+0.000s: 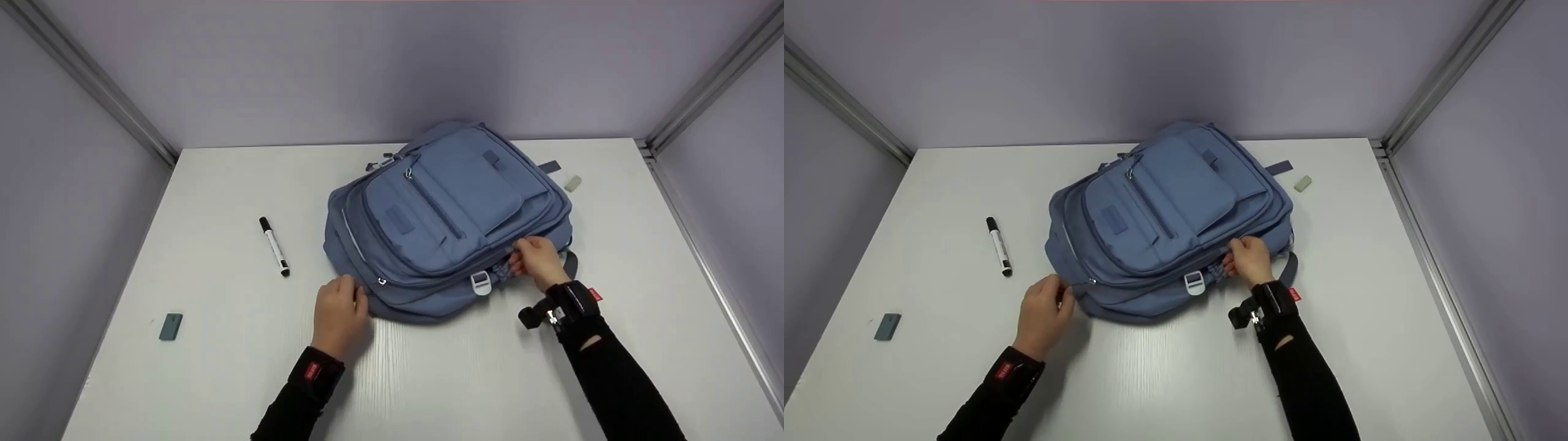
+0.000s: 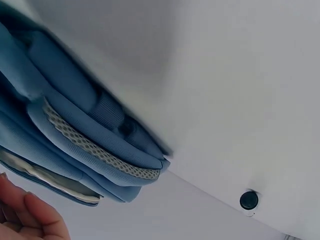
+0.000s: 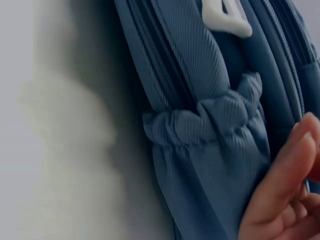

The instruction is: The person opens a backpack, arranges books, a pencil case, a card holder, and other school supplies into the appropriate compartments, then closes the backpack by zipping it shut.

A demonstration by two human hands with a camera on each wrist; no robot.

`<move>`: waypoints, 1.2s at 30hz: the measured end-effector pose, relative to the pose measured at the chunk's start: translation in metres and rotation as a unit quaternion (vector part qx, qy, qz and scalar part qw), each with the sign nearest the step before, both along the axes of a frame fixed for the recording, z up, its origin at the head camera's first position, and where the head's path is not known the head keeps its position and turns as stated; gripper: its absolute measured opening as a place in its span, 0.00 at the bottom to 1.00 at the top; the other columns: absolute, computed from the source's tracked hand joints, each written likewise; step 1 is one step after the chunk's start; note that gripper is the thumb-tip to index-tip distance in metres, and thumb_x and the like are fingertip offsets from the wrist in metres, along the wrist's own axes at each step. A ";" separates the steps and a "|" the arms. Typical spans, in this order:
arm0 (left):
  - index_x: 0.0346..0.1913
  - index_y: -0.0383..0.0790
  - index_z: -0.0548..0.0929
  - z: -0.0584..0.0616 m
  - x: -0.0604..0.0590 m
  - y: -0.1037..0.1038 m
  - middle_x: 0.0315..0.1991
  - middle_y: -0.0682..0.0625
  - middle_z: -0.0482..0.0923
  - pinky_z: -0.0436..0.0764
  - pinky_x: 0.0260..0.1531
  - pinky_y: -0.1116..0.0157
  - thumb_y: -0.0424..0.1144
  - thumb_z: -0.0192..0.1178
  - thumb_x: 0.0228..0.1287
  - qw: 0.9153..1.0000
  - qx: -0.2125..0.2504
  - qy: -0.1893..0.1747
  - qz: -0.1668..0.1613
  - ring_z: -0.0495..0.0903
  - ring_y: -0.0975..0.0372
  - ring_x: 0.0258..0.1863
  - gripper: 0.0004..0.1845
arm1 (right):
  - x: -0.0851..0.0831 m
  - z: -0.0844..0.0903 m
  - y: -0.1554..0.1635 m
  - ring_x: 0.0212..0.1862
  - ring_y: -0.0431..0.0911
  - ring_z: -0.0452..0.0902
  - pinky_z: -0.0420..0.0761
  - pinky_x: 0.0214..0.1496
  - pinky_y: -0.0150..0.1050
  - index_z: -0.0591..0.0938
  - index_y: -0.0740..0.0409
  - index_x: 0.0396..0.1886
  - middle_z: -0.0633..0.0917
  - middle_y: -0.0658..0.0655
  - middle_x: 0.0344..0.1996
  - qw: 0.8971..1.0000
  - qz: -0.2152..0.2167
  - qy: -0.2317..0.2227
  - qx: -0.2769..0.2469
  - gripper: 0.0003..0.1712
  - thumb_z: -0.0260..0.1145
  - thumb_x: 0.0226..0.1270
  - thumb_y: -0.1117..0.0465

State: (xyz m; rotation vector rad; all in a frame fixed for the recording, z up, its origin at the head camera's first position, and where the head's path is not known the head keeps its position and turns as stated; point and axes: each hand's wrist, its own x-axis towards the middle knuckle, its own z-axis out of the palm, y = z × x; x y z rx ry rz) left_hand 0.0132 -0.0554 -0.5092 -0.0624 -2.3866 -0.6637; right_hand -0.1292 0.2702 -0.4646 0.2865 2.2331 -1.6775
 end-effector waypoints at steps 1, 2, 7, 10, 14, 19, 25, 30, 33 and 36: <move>0.24 0.36 0.67 0.001 0.000 0.000 0.19 0.46 0.69 0.68 0.25 0.58 0.28 0.61 0.54 1.000 0.002 -0.005 -0.001 0.69 0.53 0.19 0.12 | 0.000 0.001 0.000 0.15 0.33 0.72 0.76 0.19 0.27 0.74 0.60 0.26 0.76 0.44 0.13 1.000 -0.002 0.003 0.002 0.12 0.48 0.69 0.66; 0.24 0.36 0.67 0.002 0.000 0.000 0.20 0.46 0.69 0.68 0.26 0.58 0.29 0.61 0.55 1.000 0.004 -0.011 -0.003 0.69 0.53 0.20 0.12 | 0.001 0.002 -0.001 0.14 0.33 0.72 0.76 0.19 0.27 0.74 0.61 0.26 0.76 0.44 0.13 1.000 -0.008 0.008 0.008 0.13 0.48 0.70 0.66; 0.26 0.36 0.67 0.003 0.002 0.002 0.21 0.46 0.68 0.68 0.27 0.58 0.30 0.60 0.60 0.997 0.029 -0.069 -0.009 0.69 0.53 0.21 0.11 | 0.031 0.008 -0.025 0.13 0.34 0.71 0.75 0.18 0.28 0.75 0.63 0.27 0.76 0.45 0.12 0.997 -0.075 0.030 0.013 0.16 0.53 0.76 0.60; 0.27 0.37 0.67 0.004 0.005 0.002 0.22 0.47 0.68 0.67 0.27 0.59 0.31 0.58 0.63 0.994 0.037 -0.101 -0.015 0.68 0.54 0.22 0.11 | 0.060 0.009 -0.052 0.13 0.36 0.71 0.74 0.18 0.29 0.78 0.65 0.29 0.76 0.47 0.12 0.996 -0.086 0.006 -0.037 0.17 0.55 0.76 0.58; 0.27 0.36 0.71 0.003 0.006 0.003 0.23 0.46 0.69 0.69 0.27 0.59 0.31 0.56 0.65 0.994 0.029 -0.106 -0.028 0.69 0.54 0.22 0.09 | 0.091 0.004 -0.089 0.15 0.38 0.73 0.76 0.18 0.29 0.80 0.71 0.35 0.78 0.50 0.14 0.990 -0.061 -0.057 -0.113 0.17 0.55 0.75 0.59; 0.23 0.36 0.72 0.001 0.005 0.004 0.21 0.47 0.68 0.69 0.27 0.60 0.31 0.58 0.64 0.997 0.009 -0.069 -0.042 0.67 0.56 0.21 0.11 | 0.104 -0.006 -0.116 0.16 0.39 0.78 0.80 0.20 0.30 0.78 0.75 0.41 0.82 0.52 0.16 0.984 -0.061 -0.078 -0.148 0.19 0.54 0.77 0.59; 0.21 0.37 0.71 -0.005 0.004 0.005 0.19 0.49 0.66 0.69 0.24 0.62 0.30 0.66 0.58 0.998 -0.026 0.011 -0.055 0.67 0.58 0.19 0.14 | 0.096 -0.012 -0.125 0.15 0.37 0.78 0.80 0.20 0.29 0.75 0.74 0.39 0.81 0.52 0.16 0.983 -0.067 -0.069 -0.156 0.15 0.51 0.76 0.64; 0.21 0.37 0.73 -0.007 0.001 0.002 0.18 0.49 0.67 0.70 0.23 0.63 0.29 0.67 0.54 0.997 -0.036 0.043 -0.056 0.68 0.58 0.18 0.13 | 0.090 -0.014 -0.123 0.14 0.36 0.74 0.77 0.18 0.28 0.76 0.74 0.37 0.79 0.50 0.15 0.986 -0.068 -0.061 -0.141 0.12 0.51 0.71 0.68; 0.20 0.37 0.72 -0.006 -0.002 -0.001 0.17 0.49 0.67 0.69 0.22 0.62 0.29 0.67 0.54 0.997 -0.040 0.052 -0.049 0.67 0.57 0.17 0.13 | 0.088 -0.014 -0.118 0.14 0.37 0.73 0.76 0.18 0.28 0.78 0.75 0.35 0.77 0.50 0.14 0.988 -0.067 -0.062 -0.127 0.12 0.53 0.69 0.68; 0.20 0.37 0.71 -0.003 -0.005 -0.005 0.17 0.49 0.66 0.69 0.22 0.61 0.29 0.67 0.55 0.997 -0.044 0.056 -0.037 0.67 0.57 0.17 0.14 | 0.086 -0.013 -0.109 0.14 0.37 0.74 0.77 0.18 0.28 0.79 0.75 0.33 0.77 0.51 0.14 0.988 -0.062 -0.066 -0.126 0.12 0.53 0.68 0.68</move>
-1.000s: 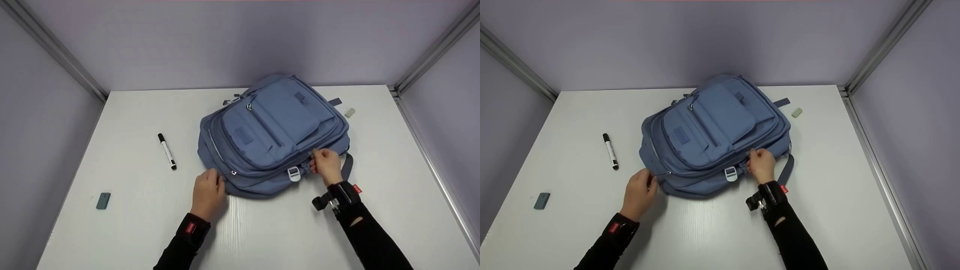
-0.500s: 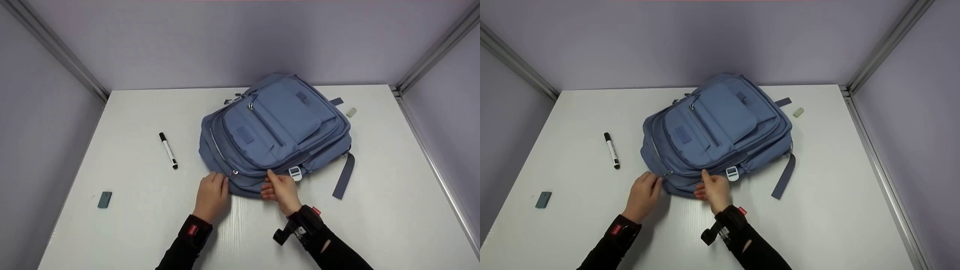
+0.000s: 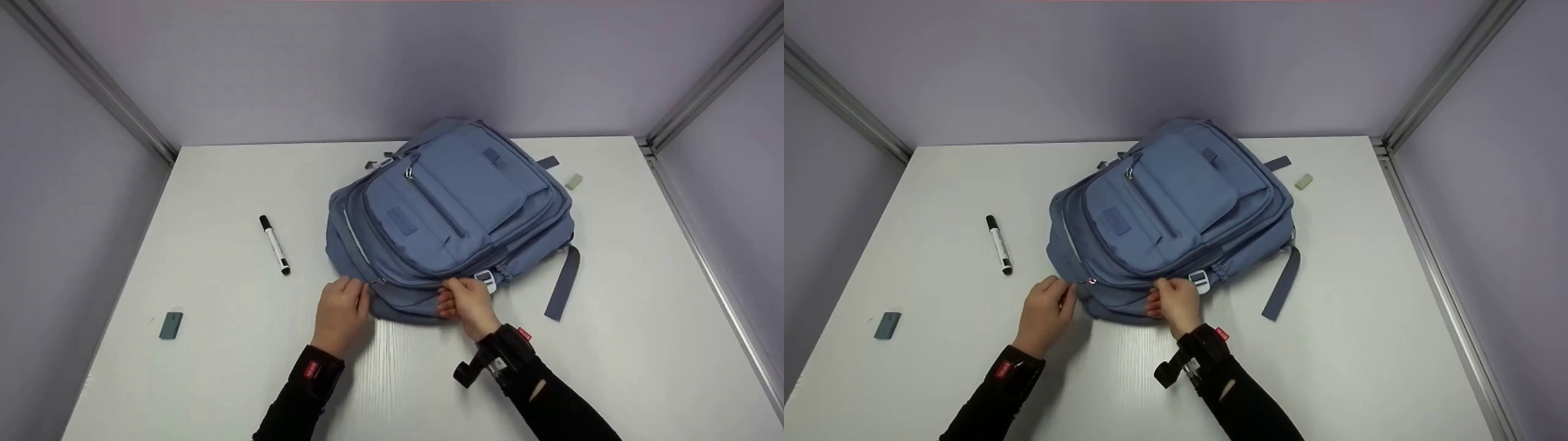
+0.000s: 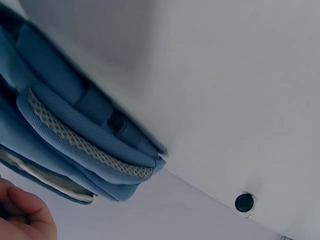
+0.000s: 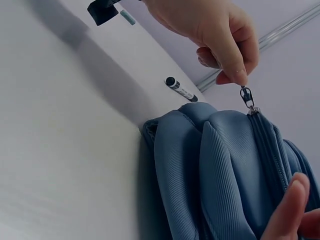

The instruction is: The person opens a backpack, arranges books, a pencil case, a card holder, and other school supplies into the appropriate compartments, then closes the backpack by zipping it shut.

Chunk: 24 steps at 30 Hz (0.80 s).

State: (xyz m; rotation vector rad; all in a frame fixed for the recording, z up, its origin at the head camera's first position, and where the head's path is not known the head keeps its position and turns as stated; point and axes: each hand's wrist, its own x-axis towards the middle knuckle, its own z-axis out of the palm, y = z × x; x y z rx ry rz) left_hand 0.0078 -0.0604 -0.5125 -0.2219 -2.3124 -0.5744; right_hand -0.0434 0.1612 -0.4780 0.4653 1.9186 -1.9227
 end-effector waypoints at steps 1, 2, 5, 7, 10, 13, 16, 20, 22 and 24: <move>0.20 0.37 0.71 0.001 -0.001 -0.001 0.17 0.48 0.66 0.69 0.22 0.61 0.29 0.66 0.55 1.000 0.000 0.001 0.003 0.67 0.56 0.17 0.14 | -0.001 0.000 0.004 0.14 0.37 0.74 0.77 0.18 0.28 0.79 0.75 0.33 0.78 0.51 0.14 1.000 0.002 -0.003 0.000 0.12 0.53 0.68 0.68; 0.20 0.37 0.71 0.002 -0.001 -0.003 0.17 0.48 0.66 0.69 0.22 0.61 0.30 0.66 0.55 1.000 -0.001 0.002 0.006 0.67 0.56 0.17 0.14 | -0.001 0.001 0.007 0.14 0.37 0.74 0.77 0.18 0.28 0.79 0.74 0.33 0.78 0.51 0.13 1.000 0.005 -0.005 0.001 0.12 0.53 0.68 0.68; 0.19 0.38 0.69 0.005 -0.002 -0.008 0.17 0.48 0.65 0.67 0.22 0.61 0.29 0.66 0.55 1.000 0.003 0.004 0.010 0.65 0.57 0.17 0.16 | -0.004 0.002 0.020 0.14 0.37 0.74 0.76 0.17 0.28 0.80 0.74 0.32 0.78 0.50 0.13 1.000 0.019 -0.010 0.015 0.12 0.53 0.67 0.68; 0.18 0.38 0.68 0.007 -0.002 -0.010 0.16 0.48 0.64 0.67 0.22 0.61 0.29 0.66 0.55 1.000 0.003 0.005 0.010 0.64 0.57 0.17 0.17 | -0.005 0.004 0.027 0.13 0.37 0.73 0.76 0.17 0.28 0.80 0.73 0.31 0.77 0.49 0.13 0.999 0.030 -0.010 0.024 0.12 0.53 0.66 0.68; 0.18 0.39 0.67 0.010 -0.002 -0.013 0.16 0.49 0.63 0.66 0.22 0.61 0.29 0.65 0.55 1.000 0.011 0.007 0.011 0.64 0.57 0.16 0.17 | -0.008 0.007 0.036 0.13 0.36 0.73 0.75 0.17 0.28 0.80 0.71 0.29 0.77 0.48 0.12 0.998 0.042 -0.009 0.037 0.12 0.54 0.65 0.67; 0.17 0.38 0.67 0.013 -0.002 -0.017 0.16 0.49 0.64 0.66 0.22 0.60 0.29 0.64 0.56 1.000 0.019 0.006 0.014 0.64 0.57 0.16 0.17 | -0.011 0.011 0.045 0.12 0.36 0.72 0.74 0.16 0.29 0.80 0.67 0.24 0.76 0.47 0.11 0.998 0.047 -0.010 0.047 0.12 0.55 0.63 0.67; 0.18 0.38 0.68 0.015 -0.003 -0.020 0.16 0.48 0.65 0.66 0.22 0.60 0.28 0.64 0.57 0.999 0.026 -0.001 0.022 0.64 0.57 0.16 0.16 | -0.016 0.014 0.056 0.12 0.35 0.71 0.73 0.16 0.28 0.80 0.63 0.20 0.76 0.46 0.10 0.997 0.048 -0.011 0.056 0.13 0.55 0.62 0.66; 0.18 0.38 0.69 0.015 -0.002 -0.025 0.16 0.48 0.66 0.65 0.22 0.60 0.28 0.63 0.57 0.999 0.029 -0.014 0.036 0.64 0.57 0.16 0.16 | -0.025 0.019 0.076 0.11 0.34 0.69 0.72 0.15 0.27 0.79 0.59 0.17 0.75 0.45 0.09 0.997 0.035 -0.016 0.065 0.14 0.55 0.62 0.66; 0.18 0.38 0.69 0.014 -0.001 -0.025 0.16 0.48 0.66 0.65 0.21 0.60 0.28 0.63 0.57 0.999 0.028 -0.017 0.038 0.64 0.57 0.16 0.16 | -0.032 0.022 0.085 0.11 0.34 0.69 0.71 0.15 0.27 0.79 0.58 0.16 0.75 0.45 0.09 0.997 0.025 -0.016 0.068 0.15 0.55 0.62 0.66; 0.17 0.38 0.69 0.012 -0.001 -0.024 0.16 0.48 0.66 0.65 0.21 0.60 0.28 0.63 0.56 0.999 0.026 -0.019 0.037 0.64 0.56 0.16 0.16 | -0.040 0.025 0.093 0.11 0.34 0.69 0.71 0.15 0.27 0.78 0.56 0.15 0.75 0.44 0.09 0.997 0.017 -0.016 0.073 0.16 0.55 0.62 0.66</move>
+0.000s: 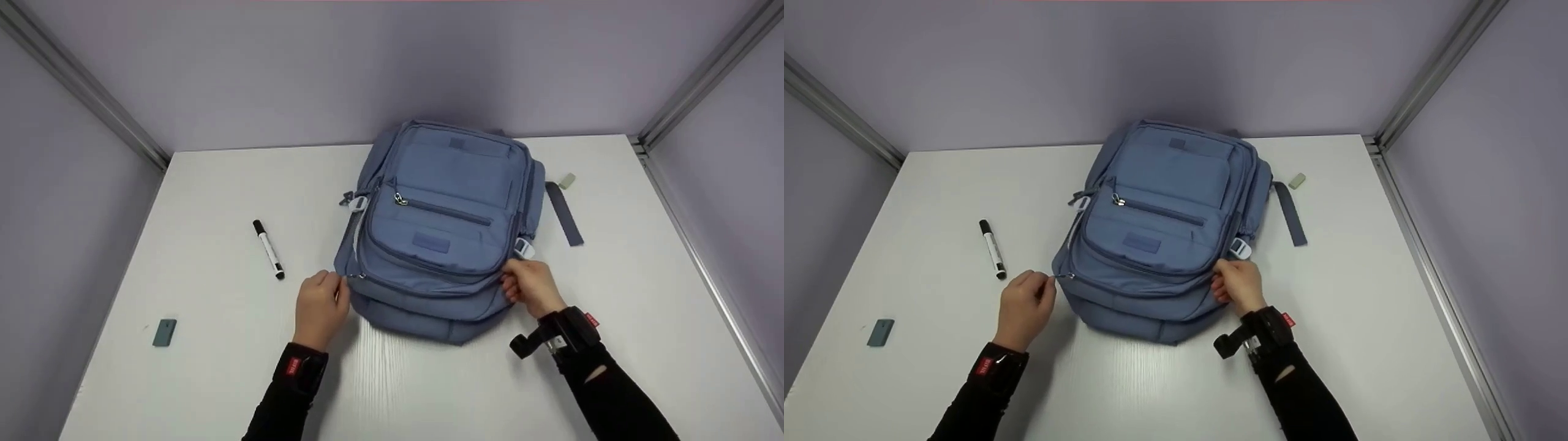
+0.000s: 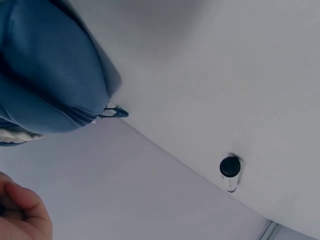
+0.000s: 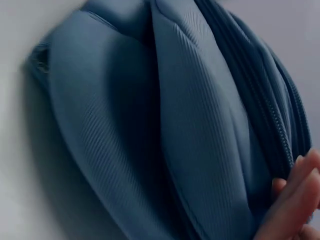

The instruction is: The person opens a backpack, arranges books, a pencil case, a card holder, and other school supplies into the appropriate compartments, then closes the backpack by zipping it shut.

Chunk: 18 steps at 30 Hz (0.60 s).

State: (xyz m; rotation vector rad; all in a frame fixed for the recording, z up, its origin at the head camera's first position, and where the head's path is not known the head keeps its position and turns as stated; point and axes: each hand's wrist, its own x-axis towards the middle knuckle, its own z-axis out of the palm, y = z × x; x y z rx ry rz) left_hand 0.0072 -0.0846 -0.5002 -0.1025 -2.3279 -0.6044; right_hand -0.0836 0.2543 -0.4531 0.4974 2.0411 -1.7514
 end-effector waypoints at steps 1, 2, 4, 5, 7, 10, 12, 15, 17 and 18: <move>0.17 0.38 0.69 -0.001 0.000 0.001 0.16 0.48 0.66 0.65 0.21 0.60 0.29 0.63 0.56 1.000 -0.001 0.000 -0.002 0.64 0.56 0.16 0.15 | -0.005 0.002 0.003 0.11 0.34 0.69 0.71 0.16 0.27 0.78 0.55 0.15 0.75 0.44 0.09 1.000 -0.003 0.003 0.004 0.16 0.55 0.62 0.66; 0.17 0.38 0.69 -0.001 0.000 0.003 0.16 0.48 0.66 0.65 0.21 0.60 0.29 0.63 0.56 1.000 -0.001 -0.001 -0.004 0.65 0.56 0.16 0.15 | -0.009 0.003 0.006 0.11 0.34 0.69 0.71 0.16 0.27 0.78 0.54 0.14 0.75 0.44 0.09 1.000 -0.006 0.006 0.008 0.16 0.56 0.62 0.66; 0.17 0.38 0.69 -0.002 -0.001 0.007 0.16 0.48 0.66 0.66 0.21 0.60 0.29 0.63 0.56 1.000 0.002 -0.002 -0.011 0.65 0.56 0.16 0.15 | -0.018 0.005 0.010 0.12 0.33 0.69 0.72 0.16 0.27 0.77 0.53 0.14 0.75 0.43 0.09 1.000 -0.017 0.016 0.016 0.16 0.56 0.61 0.66; 0.17 0.38 0.69 -0.003 -0.002 0.009 0.16 0.48 0.66 0.66 0.21 0.60 0.29 0.63 0.56 1.000 0.003 -0.003 -0.016 0.65 0.57 0.16 0.15 | -0.021 0.005 0.011 0.12 0.33 0.69 0.72 0.16 0.27 0.77 0.53 0.14 0.75 0.43 0.09 0.999 -0.023 0.022 0.023 0.16 0.56 0.61 0.66; 0.17 0.38 0.70 -0.004 -0.003 0.013 0.16 0.48 0.67 0.67 0.21 0.61 0.29 0.63 0.56 1.000 0.006 -0.007 -0.025 0.65 0.56 0.16 0.15 | -0.023 0.005 0.010 0.12 0.33 0.70 0.73 0.16 0.27 0.77 0.55 0.15 0.75 0.44 0.09 0.998 -0.038 0.032 0.035 0.16 0.55 0.62 0.65; 0.18 0.38 0.70 -0.005 -0.005 0.016 0.17 0.49 0.68 0.67 0.21 0.61 0.30 0.64 0.58 0.999 0.012 -0.017 -0.035 0.66 0.57 0.16 0.15 | -0.016 0.003 0.004 0.13 0.34 0.72 0.76 0.18 0.27 0.77 0.60 0.23 0.76 0.44 0.10 0.997 -0.065 0.036 0.019 0.12 0.54 0.66 0.64; 0.18 0.38 0.70 -0.005 -0.006 0.016 0.17 0.49 0.68 0.67 0.21 0.61 0.30 0.64 0.58 0.999 0.017 -0.022 -0.037 0.67 0.57 0.17 0.16 | -0.005 0.004 -0.002 0.15 0.34 0.74 0.78 0.21 0.26 0.75 0.62 0.33 0.77 0.45 0.13 0.996 -0.087 0.029 -0.023 0.08 0.53 0.70 0.63; 0.19 0.38 0.70 -0.008 -0.004 0.018 0.18 0.49 0.68 0.67 0.21 0.62 0.30 0.64 0.58 0.998 0.024 -0.028 -0.041 0.67 0.57 0.17 0.15 | 0.021 0.005 -0.015 0.19 0.35 0.76 0.79 0.26 0.26 0.69 0.61 0.42 0.77 0.46 0.16 0.985 -0.126 0.018 -0.116 0.06 0.52 0.74 0.62; 0.19 0.38 0.72 -0.009 -0.003 0.018 0.18 0.49 0.68 0.68 0.21 0.62 0.30 0.64 0.58 0.998 0.027 -0.030 -0.043 0.67 0.57 0.17 0.14 | 0.042 0.006 -0.029 0.21 0.36 0.76 0.79 0.28 0.26 0.67 0.60 0.44 0.77 0.47 0.18 0.976 -0.142 0.007 -0.168 0.05 0.50 0.75 0.63; 0.20 0.38 0.72 -0.010 -0.003 0.019 0.18 0.49 0.68 0.68 0.21 0.62 0.30 0.64 0.58 0.998 0.029 -0.032 -0.045 0.67 0.57 0.17 0.14 | 0.052 0.007 -0.037 0.21 0.37 0.76 0.79 0.29 0.27 0.67 0.59 0.44 0.77 0.47 0.19 0.971 -0.146 0.000 -0.189 0.04 0.50 0.75 0.63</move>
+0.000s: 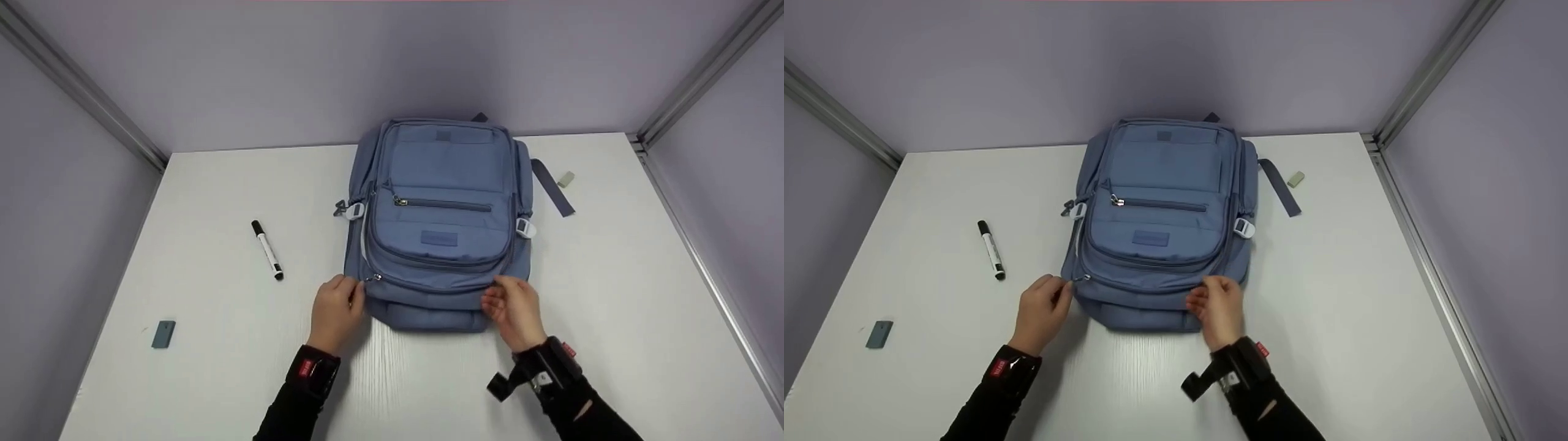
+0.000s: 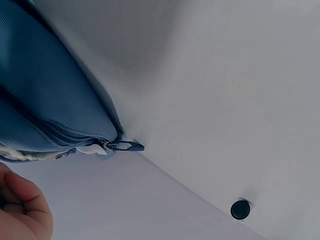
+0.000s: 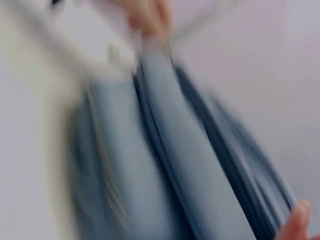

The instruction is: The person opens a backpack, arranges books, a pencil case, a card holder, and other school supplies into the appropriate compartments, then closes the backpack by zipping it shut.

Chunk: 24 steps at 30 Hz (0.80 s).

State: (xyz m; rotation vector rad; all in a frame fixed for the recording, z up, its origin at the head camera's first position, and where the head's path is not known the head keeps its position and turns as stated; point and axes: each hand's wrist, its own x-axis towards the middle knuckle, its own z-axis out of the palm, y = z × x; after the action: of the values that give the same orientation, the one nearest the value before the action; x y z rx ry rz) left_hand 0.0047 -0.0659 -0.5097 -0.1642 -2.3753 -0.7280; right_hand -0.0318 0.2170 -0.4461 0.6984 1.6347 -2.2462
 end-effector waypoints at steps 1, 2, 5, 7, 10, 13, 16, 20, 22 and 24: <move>0.20 0.38 0.73 0.000 0.001 0.000 0.18 0.49 0.68 0.68 0.21 0.62 0.31 0.64 0.59 1.000 0.001 -0.001 0.000 0.67 0.57 0.17 0.14 | 0.009 0.001 -0.009 0.22 0.37 0.75 0.78 0.29 0.27 0.67 0.58 0.43 0.77 0.47 0.19 1.000 0.001 -0.006 -0.021 0.03 0.50 0.75 0.63; 0.20 0.38 0.73 0.001 0.002 0.000 0.18 0.49 0.68 0.68 0.22 0.62 0.31 0.65 0.59 1.000 0.003 -0.002 -0.001 0.67 0.57 0.17 0.14 | 0.018 0.001 -0.018 0.22 0.37 0.75 0.78 0.29 0.27 0.68 0.58 0.41 0.77 0.48 0.20 0.999 0.004 -0.014 -0.038 0.03 0.50 0.75 0.63; 0.20 0.37 0.73 0.003 0.004 0.001 0.18 0.49 0.68 0.68 0.22 0.63 0.31 0.64 0.59 1.000 0.007 -0.005 -0.005 0.67 0.58 0.17 0.13 | 0.036 0.002 -0.044 0.24 0.38 0.75 0.78 0.30 0.27 0.75 0.58 0.36 0.78 0.49 0.20 0.996 0.023 -0.036 -0.076 0.07 0.52 0.74 0.62; 0.20 0.37 0.73 0.004 0.005 0.002 0.18 0.49 0.68 0.67 0.22 0.63 0.30 0.64 0.59 1.000 0.008 -0.005 -0.007 0.67 0.58 0.17 0.13 | 0.041 0.001 -0.060 0.25 0.38 0.76 0.79 0.31 0.27 0.78 0.58 0.32 0.80 0.49 0.21 0.994 0.037 -0.042 -0.089 0.11 0.53 0.75 0.60; 0.20 0.38 0.73 0.006 0.007 0.004 0.17 0.50 0.67 0.67 0.21 0.64 0.30 0.65 0.58 1.000 0.006 -0.002 -0.013 0.66 0.59 0.17 0.13 | 0.040 -0.001 -0.079 0.25 0.39 0.79 0.81 0.32 0.28 0.78 0.61 0.33 0.81 0.50 0.22 0.993 0.045 -0.044 -0.098 0.14 0.54 0.76 0.58; 0.20 0.38 0.73 0.008 0.007 0.005 0.17 0.50 0.68 0.67 0.22 0.64 0.29 0.65 0.56 1.000 0.004 0.006 -0.024 0.67 0.59 0.18 0.13 | 0.033 -0.005 -0.092 0.24 0.39 0.80 0.83 0.32 0.29 0.76 0.65 0.37 0.82 0.51 0.22 0.994 0.038 -0.043 -0.096 0.16 0.54 0.77 0.55; 0.19 0.39 0.71 0.008 0.008 0.006 0.17 0.51 0.67 0.67 0.22 0.66 0.28 0.64 0.54 0.999 0.003 0.011 -0.038 0.66 0.60 0.17 0.13 | 0.023 -0.009 -0.097 0.21 0.38 0.80 0.82 0.29 0.28 0.77 0.66 0.38 0.82 0.50 0.20 0.995 0.030 -0.052 -0.076 0.17 0.55 0.77 0.54; 0.16 0.40 0.67 0.006 0.009 0.006 0.16 0.52 0.65 0.64 0.21 0.68 0.29 0.63 0.50 0.999 -0.002 0.015 -0.040 0.63 0.63 0.17 0.15 | 0.015 -0.013 -0.093 0.19 0.36 0.73 0.76 0.22 0.26 0.80 0.64 0.33 0.78 0.47 0.16 0.997 0.036 -0.058 -0.021 0.15 0.56 0.74 0.58; 0.15 0.41 0.66 0.005 0.009 0.006 0.15 0.52 0.64 0.63 0.20 0.68 0.31 0.64 0.50 0.999 -0.006 0.020 -0.036 0.61 0.63 0.16 0.17 | 0.014 -0.014 -0.089 0.18 0.36 0.70 0.72 0.21 0.26 0.80 0.63 0.31 0.76 0.46 0.14 0.998 0.047 -0.053 0.002 0.13 0.56 0.72 0.60; 0.14 0.41 0.65 0.006 0.008 0.005 0.14 0.52 0.62 0.62 0.19 0.67 0.33 0.66 0.51 0.999 -0.012 0.028 -0.033 0.61 0.63 0.15 0.19 | 0.014 -0.015 -0.084 0.18 0.36 0.68 0.70 0.20 0.26 0.81 0.63 0.30 0.74 0.46 0.14 0.997 0.056 -0.043 0.011 0.13 0.55 0.71 0.61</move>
State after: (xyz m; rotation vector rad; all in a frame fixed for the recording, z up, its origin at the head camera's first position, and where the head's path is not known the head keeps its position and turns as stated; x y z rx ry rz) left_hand 0.0128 -0.0611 -0.5038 -0.2714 -2.3349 -0.7155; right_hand -0.0177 0.1331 -0.4608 0.6816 1.6192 -2.0923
